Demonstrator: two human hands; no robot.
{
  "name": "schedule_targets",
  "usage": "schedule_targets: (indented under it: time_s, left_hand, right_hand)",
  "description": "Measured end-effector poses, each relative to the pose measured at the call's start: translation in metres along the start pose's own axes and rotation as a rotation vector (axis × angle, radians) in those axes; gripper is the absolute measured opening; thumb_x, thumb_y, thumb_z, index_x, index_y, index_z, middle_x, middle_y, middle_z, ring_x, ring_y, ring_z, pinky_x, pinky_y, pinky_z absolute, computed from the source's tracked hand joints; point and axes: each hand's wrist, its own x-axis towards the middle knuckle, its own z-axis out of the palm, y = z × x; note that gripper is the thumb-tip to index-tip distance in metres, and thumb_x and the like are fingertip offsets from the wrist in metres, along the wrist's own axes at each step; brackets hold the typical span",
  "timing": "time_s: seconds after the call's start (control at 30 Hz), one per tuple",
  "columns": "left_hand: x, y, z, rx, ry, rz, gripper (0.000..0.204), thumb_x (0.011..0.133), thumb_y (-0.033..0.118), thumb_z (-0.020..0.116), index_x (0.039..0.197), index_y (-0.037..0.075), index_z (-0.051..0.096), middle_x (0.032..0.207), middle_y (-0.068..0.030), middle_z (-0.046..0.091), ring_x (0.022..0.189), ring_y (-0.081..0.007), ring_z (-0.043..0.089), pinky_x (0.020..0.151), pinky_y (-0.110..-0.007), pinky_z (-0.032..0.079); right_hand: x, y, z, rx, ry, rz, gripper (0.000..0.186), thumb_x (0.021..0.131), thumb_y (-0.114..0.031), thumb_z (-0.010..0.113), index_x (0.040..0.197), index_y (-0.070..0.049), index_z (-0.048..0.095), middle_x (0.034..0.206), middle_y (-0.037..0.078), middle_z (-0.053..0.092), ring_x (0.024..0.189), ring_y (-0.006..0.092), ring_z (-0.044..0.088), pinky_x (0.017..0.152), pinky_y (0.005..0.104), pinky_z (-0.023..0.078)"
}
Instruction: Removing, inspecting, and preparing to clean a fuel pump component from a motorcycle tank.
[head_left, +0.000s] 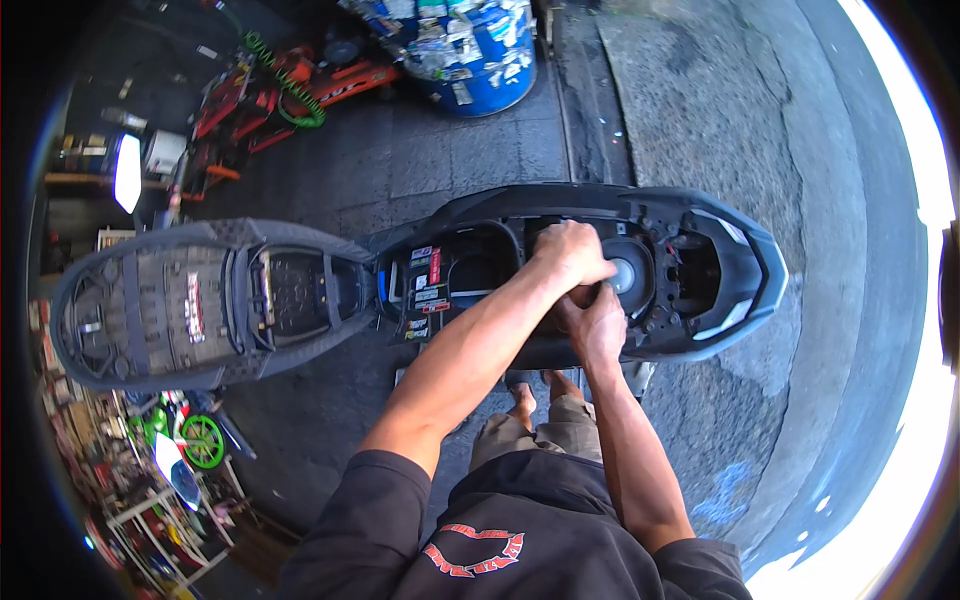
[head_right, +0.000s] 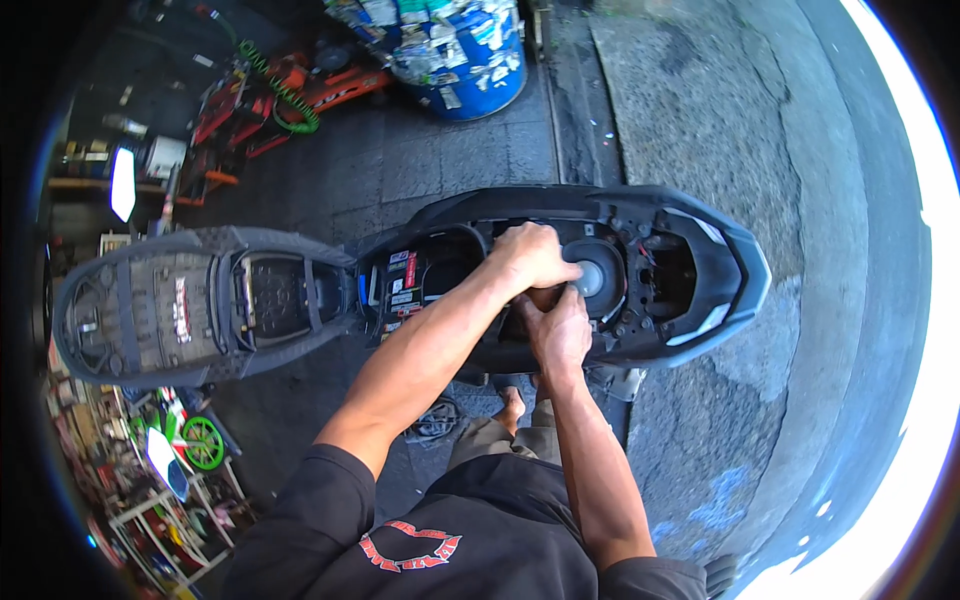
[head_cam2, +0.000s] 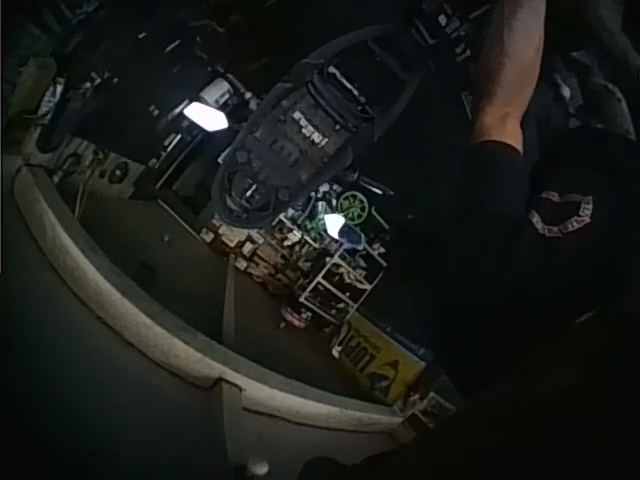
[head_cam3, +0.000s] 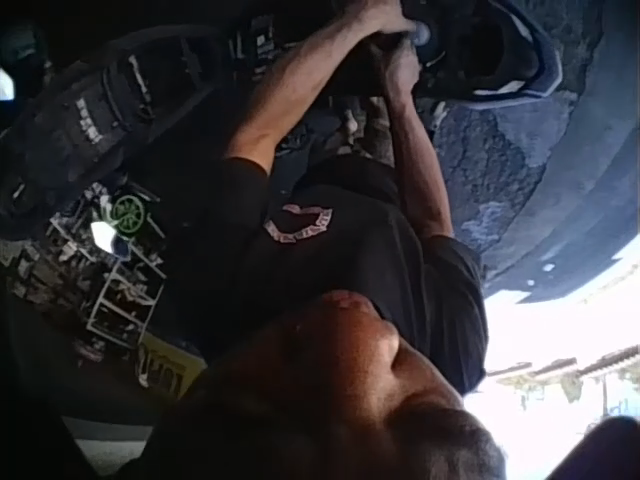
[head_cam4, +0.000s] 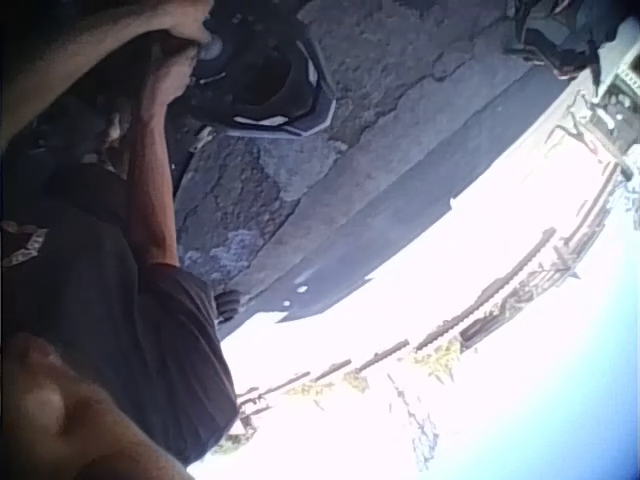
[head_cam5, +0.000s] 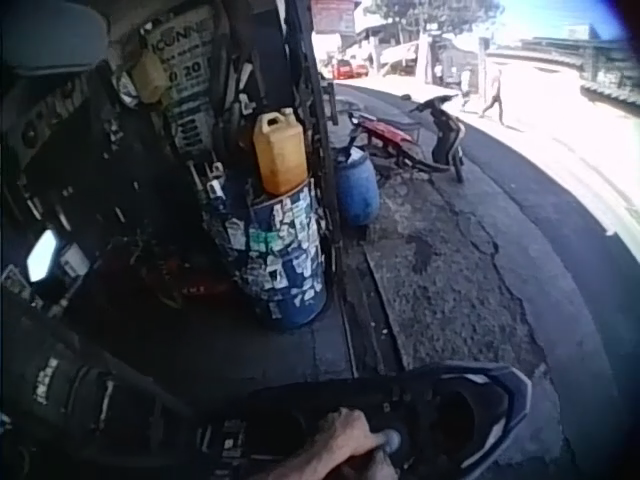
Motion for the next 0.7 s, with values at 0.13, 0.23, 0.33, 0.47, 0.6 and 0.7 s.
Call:
schedule_targets:
  time_s: [0.13, 0.23, 0.33, 0.47, 0.6, 0.7]
  left_hand:
    - [0.003, -0.022, 0.0, -0.067, 0.039, 0.024, 0.065, 0.076, 0.058, 0.071, 0.098, -0.003, 0.075, 0.098, -0.026, 0.072, 0.094, -0.0376, 0.072, 0.084, -0.044, 0.057]
    - [0.008, -0.061, 0.005, -0.427, 0.033, -0.048, 0.07, 0.088, 0.061, 0.058, 0.086, -0.007, 0.073, 0.075, -0.0214, 0.07, 0.061, -0.0309, 0.071, 0.062, -0.038, 0.059]
    - [0.001, -0.101, 0.027, -0.741, 0.128, -0.169, 0.063, 0.097, 0.048, 0.051, 0.074, -0.007, 0.069, 0.066, -0.0183, 0.068, 0.058, -0.0272, 0.069, 0.06, -0.039, 0.057]
    - [-0.044, -0.12, 0.093, -0.811, 0.211, -0.232, 0.049, 0.099, 0.031, 0.047, 0.071, -0.004, 0.067, 0.061, -0.0137, 0.068, 0.05, -0.0229, 0.066, 0.058, -0.037, 0.056]
    - [-0.072, -0.098, 0.14, -1.118, 0.073, -0.282, 0.047, 0.094, 0.034, 0.054, 0.075, -0.007, 0.068, 0.074, -0.0276, 0.068, 0.075, -0.0401, 0.071, 0.074, -0.046, 0.057]
    - [-0.066, -0.089, 0.151, -1.202, 0.146, -0.25, 0.045, 0.094, 0.033, 0.058, 0.076, -0.006, 0.068, 0.071, -0.0257, 0.068, 0.064, -0.0359, 0.071, 0.065, -0.043, 0.058]
  right_hand:
    - [-0.002, -0.004, 0.004, -0.059, -0.038, 0.079, 0.065, 0.075, -0.049, 0.078, 0.11, 0.004, 0.062, 0.102, 0.026, 0.071, 0.1, 0.0423, 0.068, 0.088, 0.0487, 0.052]
    - [0.003, -0.006, 0.003, -0.031, -0.033, 0.038, 0.06, 0.075, -0.049, 0.078, 0.105, 0.003, 0.068, 0.096, 0.025, 0.072, 0.094, 0.0409, 0.07, 0.085, 0.0458, 0.053]
    - [0.011, -0.007, 0.002, -0.082, -0.016, 0.002, 0.057, 0.075, -0.045, 0.079, 0.103, 0.003, 0.07, 0.095, 0.025, 0.072, 0.093, 0.0397, 0.071, 0.084, 0.0447, 0.053]
    - [0.009, 0.0, 0.003, -0.01, -0.059, -0.065, 0.055, 0.076, -0.039, 0.079, 0.108, 0.005, 0.07, 0.096, 0.02, 0.074, 0.091, 0.0309, 0.073, 0.085, 0.0391, 0.054]
    - [0.003, 0.011, 0.016, 0.016, 0.007, -0.09, 0.046, 0.08, -0.032, 0.078, 0.11, 0.003, 0.072, 0.094, 0.014, 0.075, 0.085, 0.0205, 0.071, 0.081, 0.0339, 0.054]
    - [0.002, 0.019, 0.027, 0.244, 0.0, -0.131, 0.038, 0.081, -0.024, 0.078, 0.111, -0.001, 0.073, 0.094, 0.006, 0.074, 0.08, 0.0125, 0.066, 0.076, 0.0282, 0.053]
